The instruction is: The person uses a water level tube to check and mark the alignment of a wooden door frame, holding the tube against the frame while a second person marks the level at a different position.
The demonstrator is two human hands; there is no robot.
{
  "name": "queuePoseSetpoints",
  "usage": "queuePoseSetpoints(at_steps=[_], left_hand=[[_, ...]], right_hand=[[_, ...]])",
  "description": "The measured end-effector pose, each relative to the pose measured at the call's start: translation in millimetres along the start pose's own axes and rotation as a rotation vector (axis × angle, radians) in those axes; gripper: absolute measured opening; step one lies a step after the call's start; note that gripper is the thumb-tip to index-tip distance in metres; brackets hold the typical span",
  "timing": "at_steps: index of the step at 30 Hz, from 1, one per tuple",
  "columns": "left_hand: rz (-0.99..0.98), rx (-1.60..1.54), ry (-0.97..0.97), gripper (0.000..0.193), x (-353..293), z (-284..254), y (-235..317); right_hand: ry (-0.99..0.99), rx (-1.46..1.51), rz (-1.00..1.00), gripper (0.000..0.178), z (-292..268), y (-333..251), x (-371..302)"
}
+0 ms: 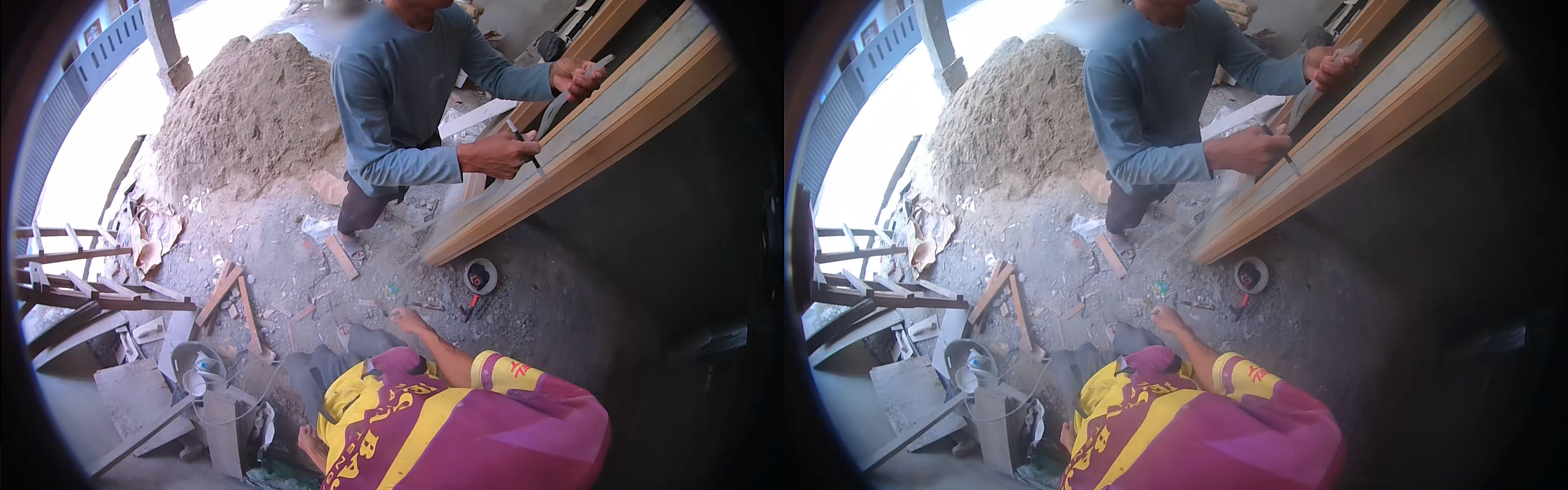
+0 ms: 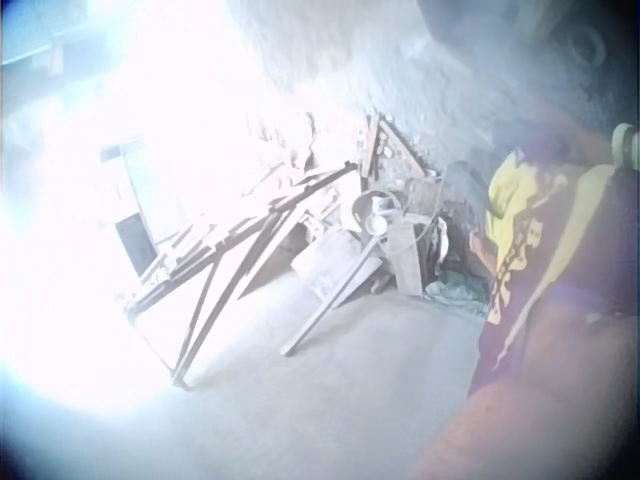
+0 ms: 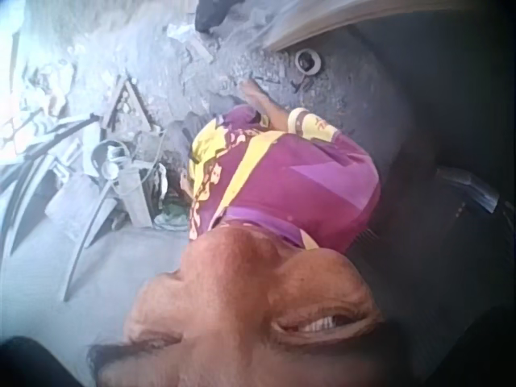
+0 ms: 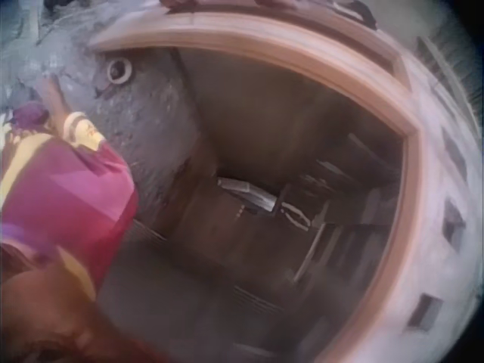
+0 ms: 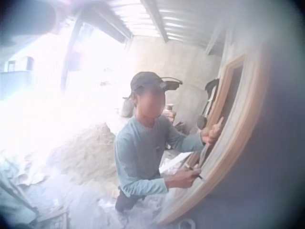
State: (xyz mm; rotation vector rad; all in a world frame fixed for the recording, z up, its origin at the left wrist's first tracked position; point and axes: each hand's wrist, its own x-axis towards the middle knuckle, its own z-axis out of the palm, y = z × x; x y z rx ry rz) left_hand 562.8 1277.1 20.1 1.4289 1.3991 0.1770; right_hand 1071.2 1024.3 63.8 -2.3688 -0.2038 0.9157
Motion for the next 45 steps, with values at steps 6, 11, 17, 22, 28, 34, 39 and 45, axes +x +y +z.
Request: queuePoseSetpoints(at_steps=[6,11,17,22,28,34,39,45], left_hand=[[-0.365,-0.612,-0.084,0.02,139,-35,75],[-0.028,-0.366,-0.162,0.049,278,-58,237],[0.491,-0.265,-0.306,0.046,320,-84,456],[0.619,-0.224,-0.493,0.045,243,-51,571],[0.65,-0.183,-0.91,0.037,121,33,611],[0.78,-0.083,-1.278,0.033,28,62,630],[0.957,0.322,-1.39,0.034,13,84,597],[0.717,0.511,-1.388,0.035,69,89,496]], right_hand=[[0.242,0.271,0.069,0.031,-23,-49,12],[0.475,0.332,0.219,0.033,23,9,-20],[0.237,0.309,0.456,0.034,186,-8,-135],[0.182,0.32,0.209,0.036,298,31,-182],[0.188,0.322,0.394,0.037,308,15,-204],[0.209,0.31,0.43,0.037,307,24,-209],[0.244,0.299,0.411,0.038,307,42,-198],[0.241,0.167,0.358,0.038,289,70,-174]])
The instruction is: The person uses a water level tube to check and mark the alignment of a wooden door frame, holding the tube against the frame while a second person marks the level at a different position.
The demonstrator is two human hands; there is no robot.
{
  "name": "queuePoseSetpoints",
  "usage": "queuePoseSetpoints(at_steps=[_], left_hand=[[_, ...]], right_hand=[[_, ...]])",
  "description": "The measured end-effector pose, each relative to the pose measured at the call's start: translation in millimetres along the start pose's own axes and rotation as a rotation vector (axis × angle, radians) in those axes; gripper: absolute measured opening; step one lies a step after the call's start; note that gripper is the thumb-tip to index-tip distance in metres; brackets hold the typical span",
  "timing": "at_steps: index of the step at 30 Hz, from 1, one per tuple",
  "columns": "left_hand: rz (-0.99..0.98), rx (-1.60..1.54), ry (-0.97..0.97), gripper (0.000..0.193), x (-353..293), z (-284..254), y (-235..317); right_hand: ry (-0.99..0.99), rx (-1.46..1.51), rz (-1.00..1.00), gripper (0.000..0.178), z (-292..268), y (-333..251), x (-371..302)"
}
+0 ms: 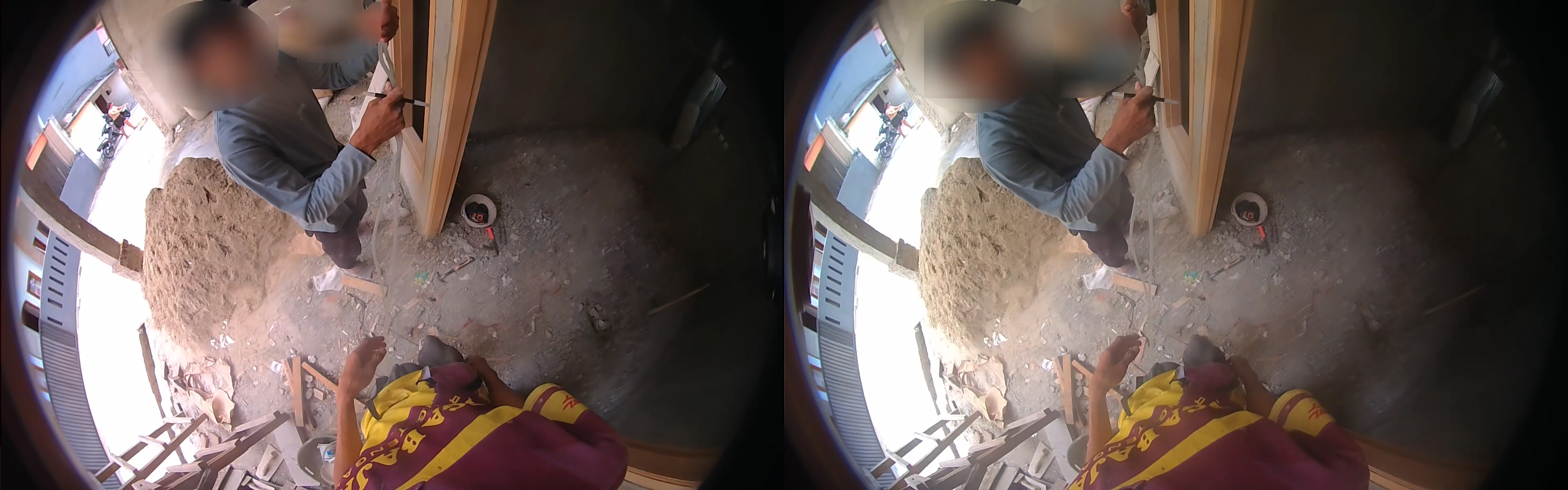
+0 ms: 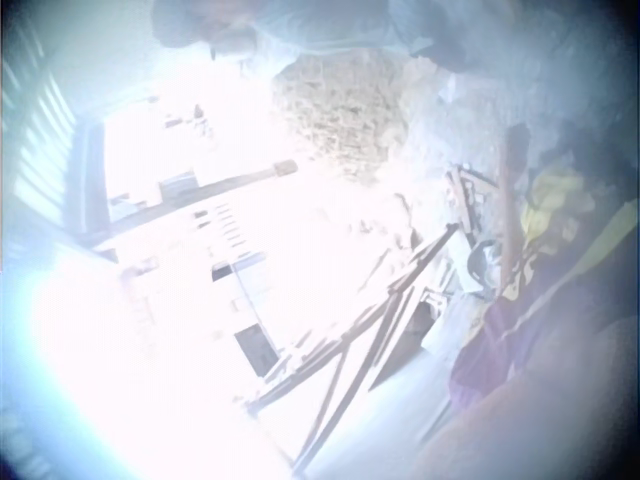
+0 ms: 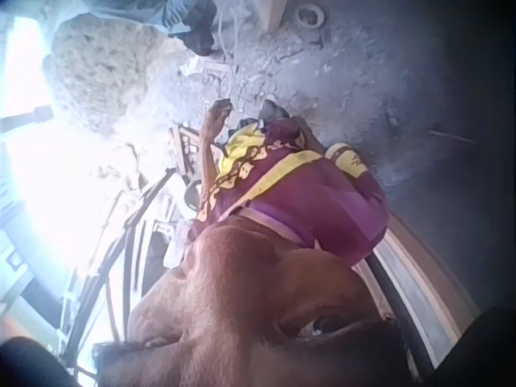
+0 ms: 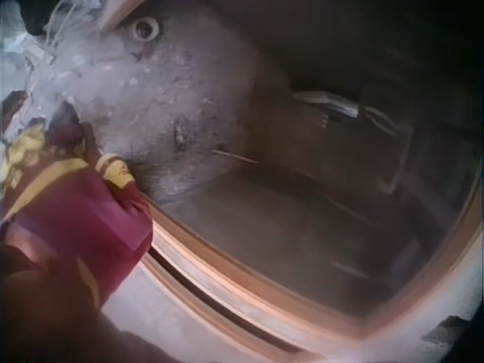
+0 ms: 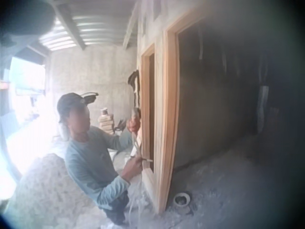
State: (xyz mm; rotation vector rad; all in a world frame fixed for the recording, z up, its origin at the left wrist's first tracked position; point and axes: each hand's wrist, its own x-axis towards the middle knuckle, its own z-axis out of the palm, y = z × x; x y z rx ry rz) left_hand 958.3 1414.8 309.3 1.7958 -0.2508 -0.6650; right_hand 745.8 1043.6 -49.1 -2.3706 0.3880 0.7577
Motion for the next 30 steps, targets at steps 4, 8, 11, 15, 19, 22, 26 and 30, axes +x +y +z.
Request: queuePoseSetpoints(at_steps=[4,8,11,15,19,22,26,30], left_hand=[[-0.196,0.011,0.144,0.04,-38,-10,-52],[-0.156,-0.005,0.193,0.042,-22,-19,-69],[-0.137,-0.112,0.358,0.038,-36,-30,-63],[-0.007,-0.059,0.433,0.035,12,-26,-16],[0.095,-0.134,0.455,0.034,30,-14,45],[0.139,-0.181,0.517,0.031,21,-9,68],[0.207,-0.183,0.451,0.028,45,2,129],[0.255,-0.214,0.5,0.024,51,1,155]], right_hand=[[-0.063,-0.086,-0.02,0.038,-21,-40,20],[0.069,0.115,0.009,0.041,-21,-20,23],[-0.031,0.109,-0.017,0.044,-42,-49,37],[0.005,0.174,0.022,0.045,-43,-28,42],[-0.003,0.198,0.012,0.046,-41,-22,56],[-0.052,0.143,-0.007,0.046,-51,-21,64],[0.005,0.184,0.042,0.047,-65,-1,63],[0.034,0.187,0.03,0.048,-66,13,66]])
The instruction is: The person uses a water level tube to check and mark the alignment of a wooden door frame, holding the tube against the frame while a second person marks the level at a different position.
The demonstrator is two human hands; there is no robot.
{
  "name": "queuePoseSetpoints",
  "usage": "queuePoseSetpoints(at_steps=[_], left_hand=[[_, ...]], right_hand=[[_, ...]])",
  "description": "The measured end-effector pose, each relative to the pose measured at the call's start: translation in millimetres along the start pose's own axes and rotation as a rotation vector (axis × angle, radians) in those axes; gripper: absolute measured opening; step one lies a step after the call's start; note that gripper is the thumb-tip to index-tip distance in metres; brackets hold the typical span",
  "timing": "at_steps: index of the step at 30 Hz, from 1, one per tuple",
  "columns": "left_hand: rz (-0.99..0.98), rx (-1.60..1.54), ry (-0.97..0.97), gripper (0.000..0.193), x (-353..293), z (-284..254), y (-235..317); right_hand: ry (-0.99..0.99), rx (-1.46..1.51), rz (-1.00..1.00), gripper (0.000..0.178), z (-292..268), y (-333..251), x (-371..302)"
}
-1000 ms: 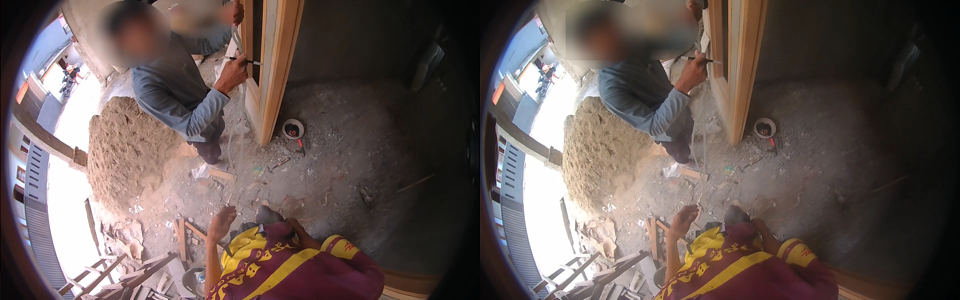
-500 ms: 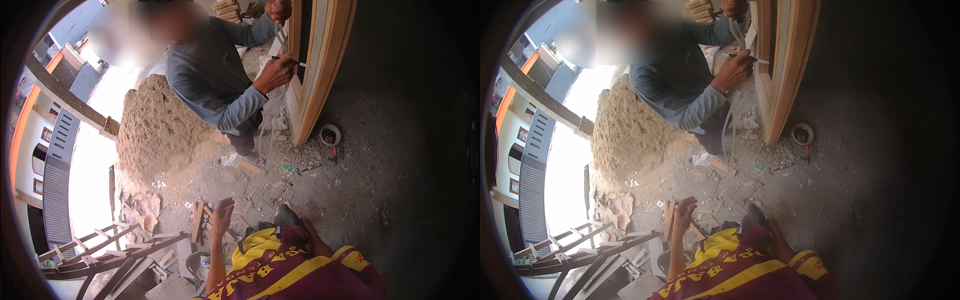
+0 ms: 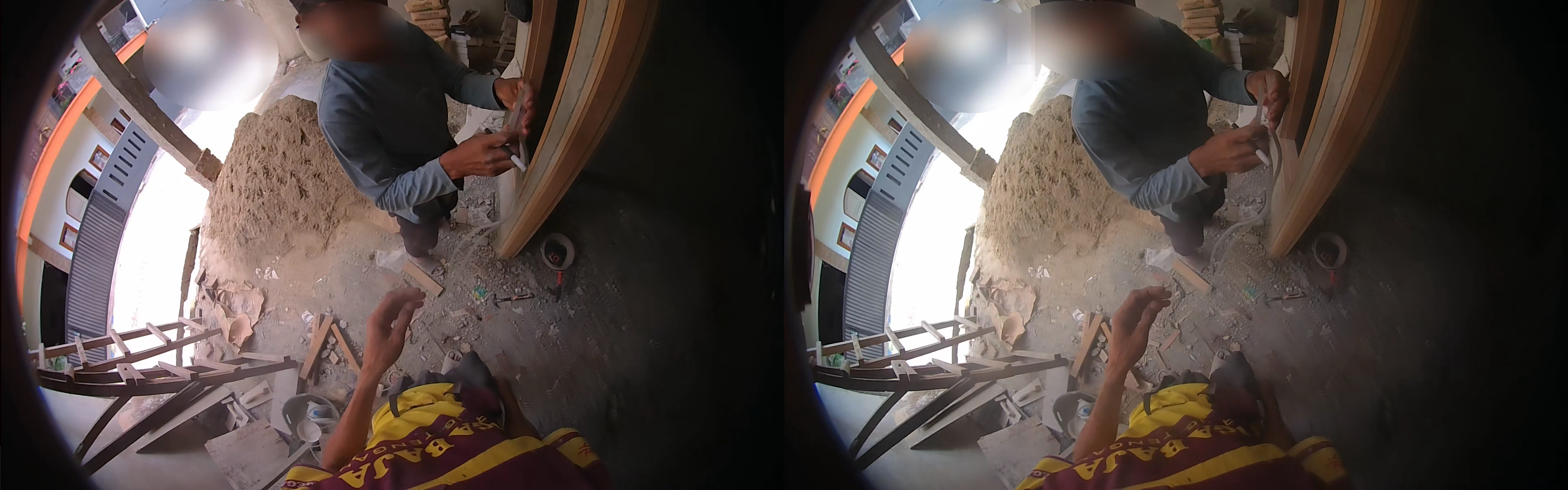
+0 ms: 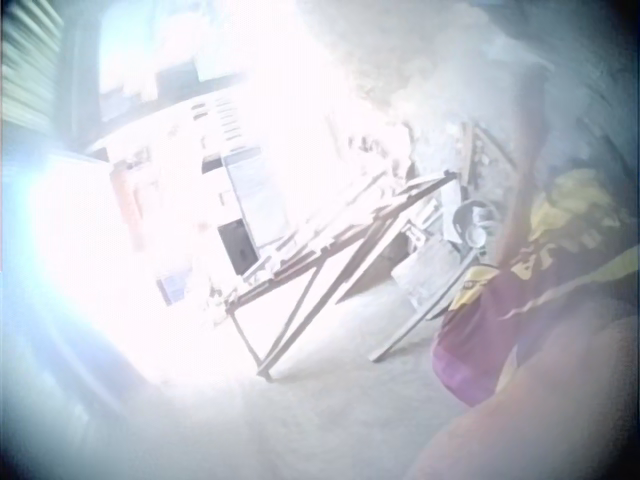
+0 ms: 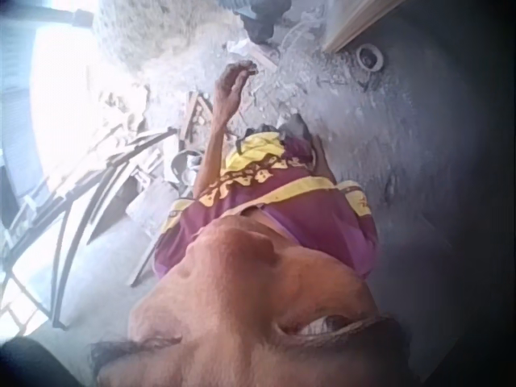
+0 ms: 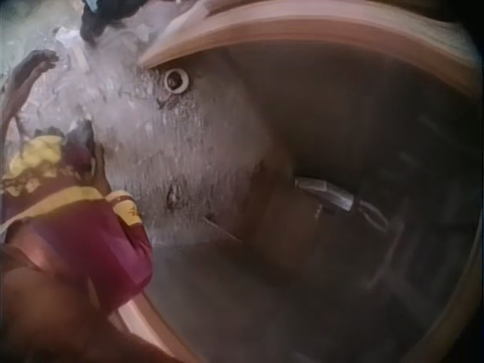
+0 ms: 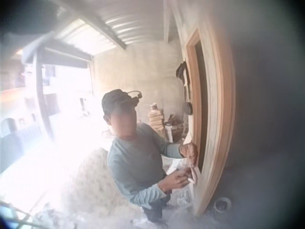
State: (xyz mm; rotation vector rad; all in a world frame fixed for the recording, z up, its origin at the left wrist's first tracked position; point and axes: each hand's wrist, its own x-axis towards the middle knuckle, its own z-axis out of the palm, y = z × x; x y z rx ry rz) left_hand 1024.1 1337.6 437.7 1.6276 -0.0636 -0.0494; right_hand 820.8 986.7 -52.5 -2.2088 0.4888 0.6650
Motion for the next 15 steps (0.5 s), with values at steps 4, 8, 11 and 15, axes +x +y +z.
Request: queuePoseSetpoints(at_steps=[4,8,11,15], left_hand=[[0.068,-0.057,0.146,0.019,8,3,15],[0.245,0.095,0.182,0.023,41,31,46],[0.414,0.312,0.195,0.03,71,55,77],[0.383,0.396,0.132,0.035,104,50,51]], right_hand=[[0.017,-0.044,-0.039,0.049,-5,10,6],[0.09,-0.017,-0.04,0.05,-5,21,6],[-0.01,0.102,0.05,0.055,-19,-13,-5],[-0.003,0.071,0.096,0.05,-27,-24,-12]])
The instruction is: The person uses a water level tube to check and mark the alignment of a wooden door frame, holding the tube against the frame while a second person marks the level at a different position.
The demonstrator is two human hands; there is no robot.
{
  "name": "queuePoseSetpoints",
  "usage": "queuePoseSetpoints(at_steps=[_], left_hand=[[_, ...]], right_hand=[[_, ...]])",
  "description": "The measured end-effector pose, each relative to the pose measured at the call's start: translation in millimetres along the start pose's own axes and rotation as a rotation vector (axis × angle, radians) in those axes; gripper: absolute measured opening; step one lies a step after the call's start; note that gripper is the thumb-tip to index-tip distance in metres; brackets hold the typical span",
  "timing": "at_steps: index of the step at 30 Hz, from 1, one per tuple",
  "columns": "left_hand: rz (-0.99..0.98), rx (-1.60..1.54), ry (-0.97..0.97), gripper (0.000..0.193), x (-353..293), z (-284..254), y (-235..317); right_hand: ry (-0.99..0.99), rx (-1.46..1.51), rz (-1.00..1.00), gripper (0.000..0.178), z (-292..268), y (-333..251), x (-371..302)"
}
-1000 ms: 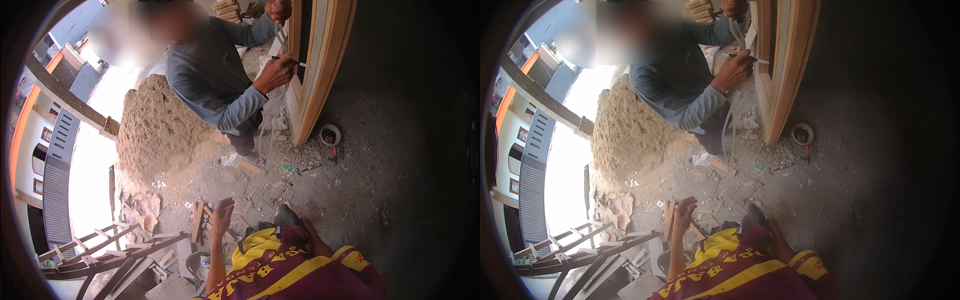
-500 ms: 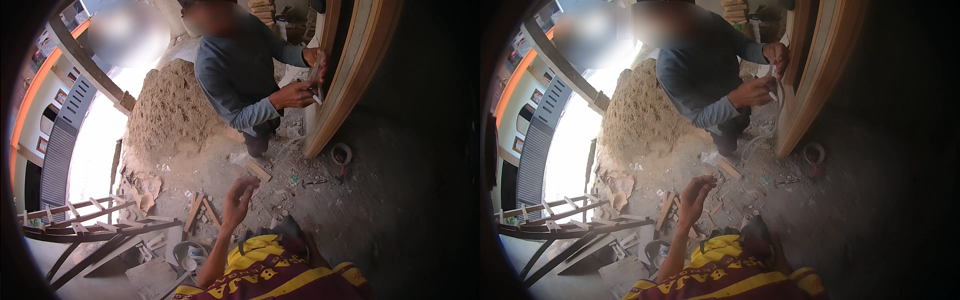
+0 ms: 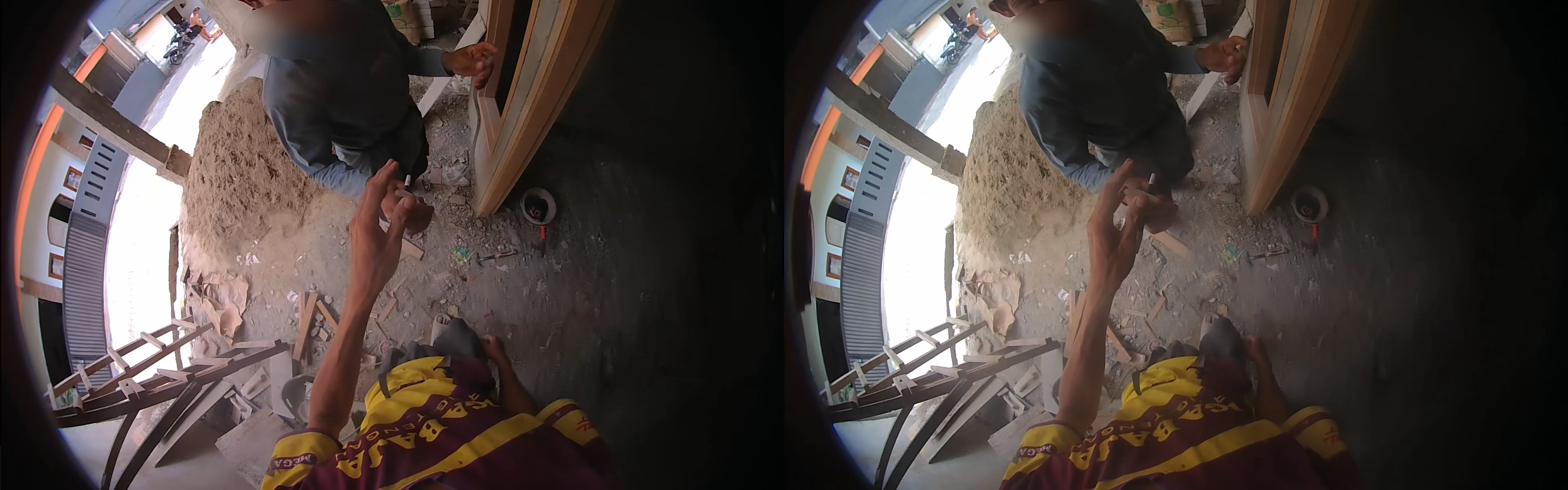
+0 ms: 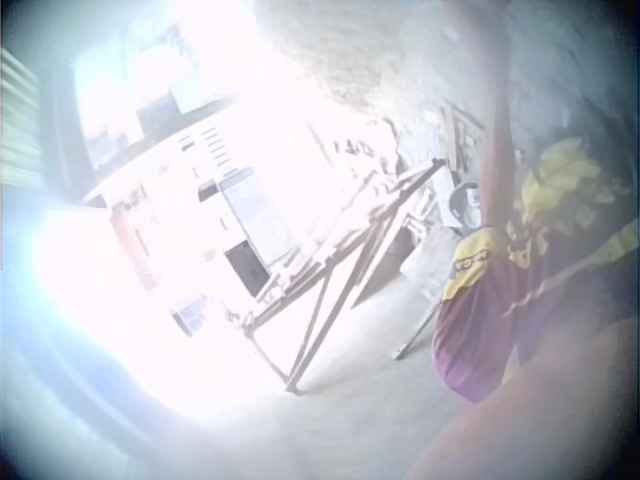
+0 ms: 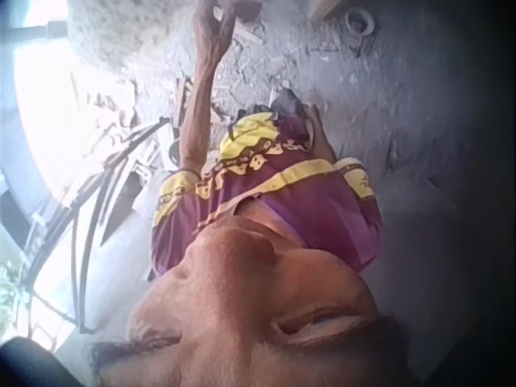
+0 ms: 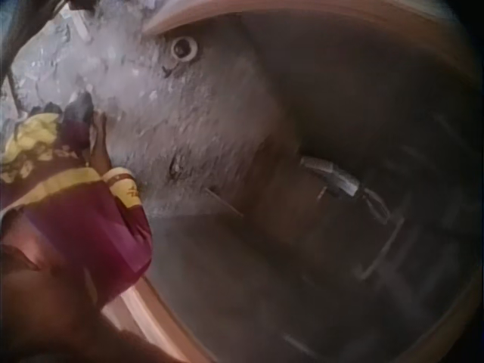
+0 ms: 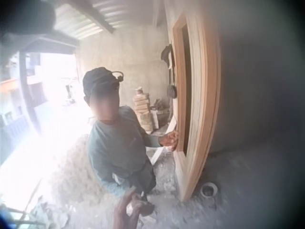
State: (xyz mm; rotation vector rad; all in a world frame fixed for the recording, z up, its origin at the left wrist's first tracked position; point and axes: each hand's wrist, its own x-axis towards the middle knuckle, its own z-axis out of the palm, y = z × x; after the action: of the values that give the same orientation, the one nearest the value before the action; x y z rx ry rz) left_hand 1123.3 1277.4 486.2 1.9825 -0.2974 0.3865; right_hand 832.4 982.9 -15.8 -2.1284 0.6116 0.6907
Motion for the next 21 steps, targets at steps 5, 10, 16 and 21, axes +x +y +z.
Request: queuePoseSetpoints(at_steps=[5,10,16,21], left_hand=[[0.013,-0.27,-0.008,0.03,-25,27,-25],[-0.117,-0.515,-0.038,0.029,-19,59,-8],[-0.264,-0.87,-0.046,0.048,-23,65,-14],[-0.257,-1.061,-0.033,0.043,-17,74,7]], right_hand=[[-0.025,-0.068,0.063,0.041,12,26,-6],[0.013,-0.023,0.032,0.04,24,89,-15],[-0.123,-0.257,-0.017,0.043,2,65,-24],[0.037,0.03,0.031,0.034,-15,47,-23]])
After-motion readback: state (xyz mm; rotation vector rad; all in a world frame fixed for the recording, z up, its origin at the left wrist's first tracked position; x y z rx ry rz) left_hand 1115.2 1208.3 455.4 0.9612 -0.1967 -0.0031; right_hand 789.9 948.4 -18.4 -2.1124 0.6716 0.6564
